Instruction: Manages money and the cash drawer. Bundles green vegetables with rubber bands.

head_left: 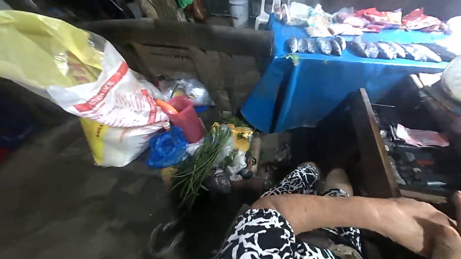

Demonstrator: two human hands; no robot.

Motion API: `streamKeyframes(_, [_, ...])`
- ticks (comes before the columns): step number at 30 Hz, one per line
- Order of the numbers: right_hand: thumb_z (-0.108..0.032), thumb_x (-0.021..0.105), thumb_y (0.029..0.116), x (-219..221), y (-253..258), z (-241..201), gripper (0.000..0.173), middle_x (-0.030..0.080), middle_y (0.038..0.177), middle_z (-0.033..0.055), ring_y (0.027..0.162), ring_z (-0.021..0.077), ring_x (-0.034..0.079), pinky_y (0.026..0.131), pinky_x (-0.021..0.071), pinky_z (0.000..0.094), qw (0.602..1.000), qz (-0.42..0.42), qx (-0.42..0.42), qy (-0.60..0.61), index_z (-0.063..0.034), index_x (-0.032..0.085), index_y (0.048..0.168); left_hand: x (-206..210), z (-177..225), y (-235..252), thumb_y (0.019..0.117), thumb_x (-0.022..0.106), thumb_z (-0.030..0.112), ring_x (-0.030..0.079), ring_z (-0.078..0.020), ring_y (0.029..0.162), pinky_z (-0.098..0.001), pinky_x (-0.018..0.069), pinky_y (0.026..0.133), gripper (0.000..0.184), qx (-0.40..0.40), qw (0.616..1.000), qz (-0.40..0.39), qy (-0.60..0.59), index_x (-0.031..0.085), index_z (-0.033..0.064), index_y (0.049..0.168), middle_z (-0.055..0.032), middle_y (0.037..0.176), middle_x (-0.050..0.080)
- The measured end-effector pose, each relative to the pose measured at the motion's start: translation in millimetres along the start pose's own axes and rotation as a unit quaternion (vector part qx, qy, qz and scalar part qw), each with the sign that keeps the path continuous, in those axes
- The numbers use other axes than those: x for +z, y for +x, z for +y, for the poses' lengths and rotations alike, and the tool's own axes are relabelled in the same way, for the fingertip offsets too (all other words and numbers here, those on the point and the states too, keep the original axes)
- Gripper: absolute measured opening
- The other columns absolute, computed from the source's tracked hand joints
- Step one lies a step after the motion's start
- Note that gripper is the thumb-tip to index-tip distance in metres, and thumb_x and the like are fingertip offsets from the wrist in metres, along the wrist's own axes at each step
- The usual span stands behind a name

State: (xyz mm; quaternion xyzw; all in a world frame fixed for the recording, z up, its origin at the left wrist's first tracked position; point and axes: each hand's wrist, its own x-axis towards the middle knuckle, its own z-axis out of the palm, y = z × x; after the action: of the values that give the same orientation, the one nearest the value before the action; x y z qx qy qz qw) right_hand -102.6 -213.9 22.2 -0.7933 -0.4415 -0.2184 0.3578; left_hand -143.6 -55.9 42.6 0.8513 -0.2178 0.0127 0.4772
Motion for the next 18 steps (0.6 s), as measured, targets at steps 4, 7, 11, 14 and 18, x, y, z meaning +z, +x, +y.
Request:
streamKeyframes(4, [-0.062, 0.036, 0.1048, -4.4, -5.7, 1.0, 0.090, 0.021, 0.161, 0.0374, 0.156, 0.0346, 0.021, 0.127, 0.0205, 0.0394, 0.995, -0.003, 0.011, 0.096, 0.0144, 0.031, 0.152, -3.2, 1.3, 6.9, 0.0864, 0.076, 0.001, 0.070, -0.0337, 0.096, -0.0481, 0.0549, 0.089, 0.033, 0.015, 0.999, -0.040, -0.002, 0.067, -0.0099, 0.117, -0.0240, 0.102, 0.072])
streamKeyframes(7, [-0.057, 0.055, 0.1006, -7.9, -7.4, -6.5, 0.071, 0.030, 0.167, 0.0107, 0.155, 0.0176, 0.026, 0.126, 0.0274, 0.0368, 0.988, -0.011, 0.024, 0.151, -0.0111, 0.044, 0.154, -5.5, 1.1, 7.2, 0.0835, 0.078, 0.002, 0.068, -0.0255, 0.085, -0.0403, 0.0556, 0.081, 0.031, 0.025, 0.993, -0.069, -0.098, 0.068, -0.0112, 0.110, -0.0211, 0.093, 0.070])
streamKeyframes(11, [-0.022, 0.058, 0.1013, 7.1, -11.3, -5.9, 0.029, 0.071, 0.130, 0.0030, 0.130, 0.0144, 0.061, 0.119, 0.0407, 0.0425, 0.984, 0.048, 0.030, 0.167, -0.0103, 0.072, 0.124, 3.1, -9.2, 5.4, 0.0760, 0.084, 0.002, 0.066, -0.0177, 0.102, -0.0332, 0.0530, 0.094, 0.048, 0.006, 0.982, -0.066, -0.174, 0.066, -0.0086, 0.119, -0.0176, 0.109, 0.070])
streamKeyframes(14, [-0.011, 0.058, 0.0988, 11.1, -14.9, -4.6, 0.024, 0.076, 0.114, -0.0003, 0.119, 0.0126, 0.067, 0.117, 0.0457, 0.0390, 0.973, 0.075, 0.056, 0.210, -0.0113, 0.075, 0.115, 8.3, -20.5, 8.2, 0.0696, 0.082, -0.010, 0.064, -0.0113, 0.106, -0.0275, 0.0529, 0.095, 0.060, -0.023, 0.957, -0.087, -0.277, 0.060, -0.0078, 0.126, -0.0135, 0.115, 0.068])
streamKeyframes(18, [-0.004, 0.059, 0.0936, 10.2, -16.0, -4.8, 0.022, 0.075, 0.103, -0.0029, 0.099, 0.0005, 0.069, 0.092, 0.0571, 0.0189, 0.963, 0.106, 0.084, 0.234, -0.0056, 0.074, 0.109, 15.2, -24.5, 8.8, 0.0686, 0.077, -0.020, 0.064, -0.0086, 0.109, -0.0271, 0.0559, 0.094, 0.072, -0.099, 0.911, -0.124, -0.381, 0.051, -0.0053, 0.134, -0.0084, 0.120, 0.066])
